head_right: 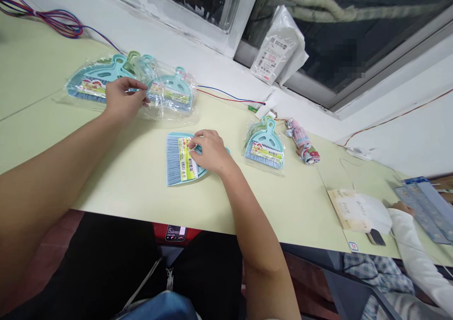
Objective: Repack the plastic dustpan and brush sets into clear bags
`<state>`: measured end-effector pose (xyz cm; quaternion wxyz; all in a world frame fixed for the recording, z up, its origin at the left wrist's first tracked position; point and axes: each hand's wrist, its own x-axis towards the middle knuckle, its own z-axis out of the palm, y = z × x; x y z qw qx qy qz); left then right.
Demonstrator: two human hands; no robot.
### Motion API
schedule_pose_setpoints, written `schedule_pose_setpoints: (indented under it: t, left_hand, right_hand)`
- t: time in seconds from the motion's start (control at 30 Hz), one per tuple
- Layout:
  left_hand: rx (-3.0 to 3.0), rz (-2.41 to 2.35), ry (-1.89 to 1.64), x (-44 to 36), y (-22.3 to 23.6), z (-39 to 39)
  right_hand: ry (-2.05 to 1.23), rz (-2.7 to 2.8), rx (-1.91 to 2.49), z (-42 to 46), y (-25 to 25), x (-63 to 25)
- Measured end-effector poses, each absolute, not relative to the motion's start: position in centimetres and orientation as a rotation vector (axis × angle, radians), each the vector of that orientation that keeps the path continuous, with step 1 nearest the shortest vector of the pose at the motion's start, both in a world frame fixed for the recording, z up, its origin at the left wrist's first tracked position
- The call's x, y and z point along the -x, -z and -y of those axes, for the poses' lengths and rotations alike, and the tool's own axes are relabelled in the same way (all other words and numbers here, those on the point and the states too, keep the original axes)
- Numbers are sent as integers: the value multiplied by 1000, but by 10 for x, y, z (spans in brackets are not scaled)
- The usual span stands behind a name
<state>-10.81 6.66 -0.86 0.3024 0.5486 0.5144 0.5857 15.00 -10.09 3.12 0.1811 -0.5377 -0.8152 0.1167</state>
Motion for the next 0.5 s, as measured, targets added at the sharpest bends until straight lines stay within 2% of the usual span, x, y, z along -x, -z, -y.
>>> schedule_pose_setpoints:
  t: [0.5]
  left_hand:
    - [-1453,-1377,-1534,109,8,-66]
  right_hand:
    - [-338,2300,1516,100,-29,-152]
